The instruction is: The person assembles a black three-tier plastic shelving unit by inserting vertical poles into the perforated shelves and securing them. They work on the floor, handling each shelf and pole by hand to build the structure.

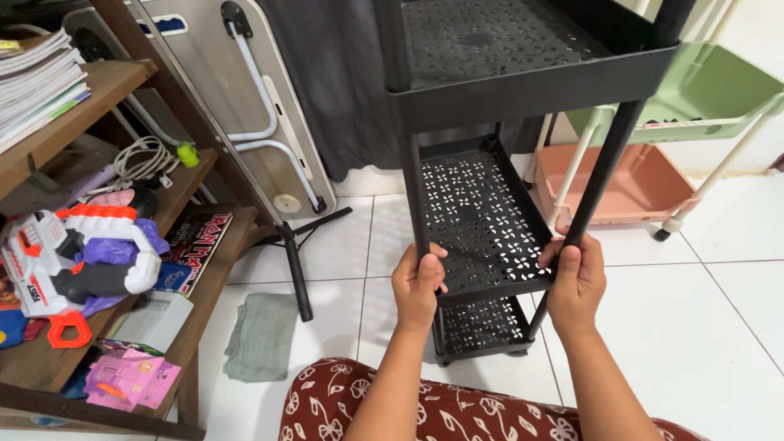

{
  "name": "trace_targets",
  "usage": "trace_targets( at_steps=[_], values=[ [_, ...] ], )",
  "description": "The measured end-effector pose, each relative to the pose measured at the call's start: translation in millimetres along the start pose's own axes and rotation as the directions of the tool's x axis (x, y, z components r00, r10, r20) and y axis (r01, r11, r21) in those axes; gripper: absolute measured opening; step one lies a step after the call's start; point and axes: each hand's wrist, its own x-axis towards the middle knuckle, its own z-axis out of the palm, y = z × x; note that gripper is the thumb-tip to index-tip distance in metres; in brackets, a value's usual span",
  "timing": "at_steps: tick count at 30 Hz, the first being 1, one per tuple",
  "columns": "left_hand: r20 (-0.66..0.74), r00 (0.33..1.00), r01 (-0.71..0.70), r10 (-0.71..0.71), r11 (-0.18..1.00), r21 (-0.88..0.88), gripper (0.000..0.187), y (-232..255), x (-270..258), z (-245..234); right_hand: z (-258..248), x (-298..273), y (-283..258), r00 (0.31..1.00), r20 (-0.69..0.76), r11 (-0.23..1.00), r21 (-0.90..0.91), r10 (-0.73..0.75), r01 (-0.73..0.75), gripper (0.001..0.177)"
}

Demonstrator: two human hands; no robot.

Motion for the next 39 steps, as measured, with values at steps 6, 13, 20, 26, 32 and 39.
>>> trace_targets(
  at_steps=[6,13,20,26,32,39],
  values=[
    [0.016,1.0,-0.022,0.022,1.0,-0.003,0.042,4.8,0.2,0.3,-1.7,3.2,-1.0,0.996,0.084,0.997,0.065,-0.038,0.033,0.029],
    [-0.001,1.0,-0.025,0.025,1.0,0.003,0.035,5.7,1.4,2.4,-3.0,3.3,-0.1,0.994,0.105,0.994,0.103,-0.037,0.026,0.029],
    [0.041,0.998,-0.055,0.055,0.998,-0.002,0.044,-1.0,-1.4,-0.8,-3.3,3.3,5.0,0.993,0.114,0.992,0.125,-0.008,-0.006,0.03],
    [0.036,0.997,-0.066,0.065,0.998,0.017,0.045,-2.4,-1.6,-2.6,-2.9,2.1,7.3,0.994,0.112,0.993,0.119,0.005,-0.018,0.029],
    [0.024,0.998,-0.055,0.055,0.998,0.011,0.039,0.3,-0.8,-2.3,-2.2,2.5,6.4,0.994,0.108,0.994,0.11,-0.013,0.002,0.027],
    [0.028,0.998,-0.055,0.055,0.998,0.003,0.037,1.4,-0.8,-1.8,-0.3,2.9,3.2,0.996,0.085,0.999,0.045,0.011,-0.015,0.028]
  ],
)
